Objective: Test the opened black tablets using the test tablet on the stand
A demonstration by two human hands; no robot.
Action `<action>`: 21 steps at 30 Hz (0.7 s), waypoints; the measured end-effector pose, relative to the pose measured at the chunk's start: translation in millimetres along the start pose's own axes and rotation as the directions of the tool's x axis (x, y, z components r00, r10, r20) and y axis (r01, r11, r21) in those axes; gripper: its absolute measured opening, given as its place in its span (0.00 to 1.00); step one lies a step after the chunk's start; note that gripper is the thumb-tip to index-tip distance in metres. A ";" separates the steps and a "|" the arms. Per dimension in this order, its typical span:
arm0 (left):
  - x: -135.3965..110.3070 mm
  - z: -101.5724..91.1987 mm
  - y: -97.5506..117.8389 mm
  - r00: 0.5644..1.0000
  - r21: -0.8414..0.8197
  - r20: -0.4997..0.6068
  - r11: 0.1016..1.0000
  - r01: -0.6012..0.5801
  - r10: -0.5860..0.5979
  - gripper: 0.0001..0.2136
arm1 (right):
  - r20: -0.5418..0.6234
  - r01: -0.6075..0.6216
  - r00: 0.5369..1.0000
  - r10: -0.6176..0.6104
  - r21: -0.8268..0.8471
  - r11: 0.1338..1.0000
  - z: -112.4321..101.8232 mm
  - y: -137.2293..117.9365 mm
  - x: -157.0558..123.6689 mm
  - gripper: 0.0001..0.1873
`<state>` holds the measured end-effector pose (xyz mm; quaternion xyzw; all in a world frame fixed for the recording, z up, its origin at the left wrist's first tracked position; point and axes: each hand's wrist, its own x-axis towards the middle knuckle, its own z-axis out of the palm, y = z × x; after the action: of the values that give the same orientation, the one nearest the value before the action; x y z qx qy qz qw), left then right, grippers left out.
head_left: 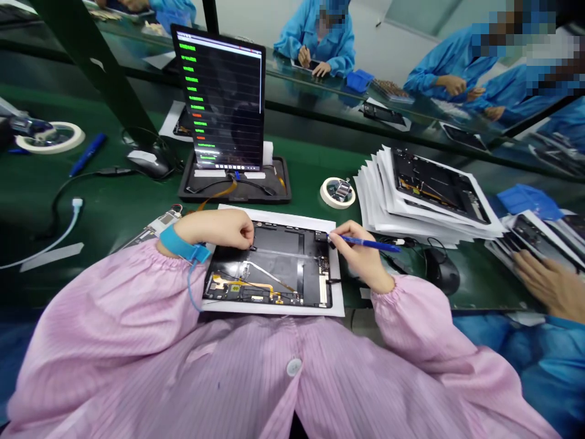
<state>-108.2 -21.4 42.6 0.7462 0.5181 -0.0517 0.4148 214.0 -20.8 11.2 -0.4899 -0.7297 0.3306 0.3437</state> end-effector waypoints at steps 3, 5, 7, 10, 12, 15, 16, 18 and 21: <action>0.9 -1.6 0.3 0.999 0.024 -0.005 0.999 -0.035 0.035 0.09 | 0.063 0.230 0.973 -0.221 -0.291 0.929 0.0 -13.7 29.8 0.09; 0.5 -2.4 0.4 0.999 0.009 -0.011 0.999 -0.051 0.051 0.10 | 0.131 0.334 0.941 -0.312 -0.498 0.800 7.3 -19.2 54.3 0.14; 0.0 -3.0 -0.1 0.998 -0.016 -0.029 0.998 -0.055 0.054 0.10 | 0.206 0.358 0.932 -0.298 -0.657 0.664 18.5 -21.1 78.4 0.19; 0.3 -4.2 -2.1 0.997 -0.052 -0.057 0.997 -0.050 0.047 0.10 | 0.284 0.359 0.934 -0.219 -0.747 0.560 31.2 -19.8 113.2 0.27; 1.1 -5.4 -4.0 0.995 -0.077 -0.078 0.995 -0.069 0.063 0.10 | 0.274 0.369 0.929 -0.249 -0.747 0.553 30.0 -17.3 138.8 0.29; 2.4 -7.8 -6.0 0.982 -0.126 -0.164 0.985 -0.115 0.093 0.13 | 0.112 0.267 0.952 -0.285 -0.760 0.592 14.4 -8.8 182.3 0.30; 2.5 -8.7 -6.2 0.972 -0.139 -0.217 0.982 -0.125 0.093 0.13 | 0.042 0.179 0.972 -0.230 -0.765 0.618 8.3 -4.8 195.9 0.32; 2.4 -10.6 -5.5 0.937 -0.151 -0.341 0.979 -0.136 0.077 0.14 | -0.070 -0.025 0.997 -0.043 -0.758 0.652 0.0 2.7 216.1 0.35; 1.2 -12.9 -2.9 0.867 -0.175 -0.496 0.972 -0.158 0.052 0.13 | -0.105 -0.072 0.994 -0.012 -0.756 0.651 3.1 1.8 216.7 0.38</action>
<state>-114.6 -11.5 48.7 0.7143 0.5670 0.2155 0.3490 150.9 183.5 46.5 -0.6166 -0.7747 -0.0239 0.1384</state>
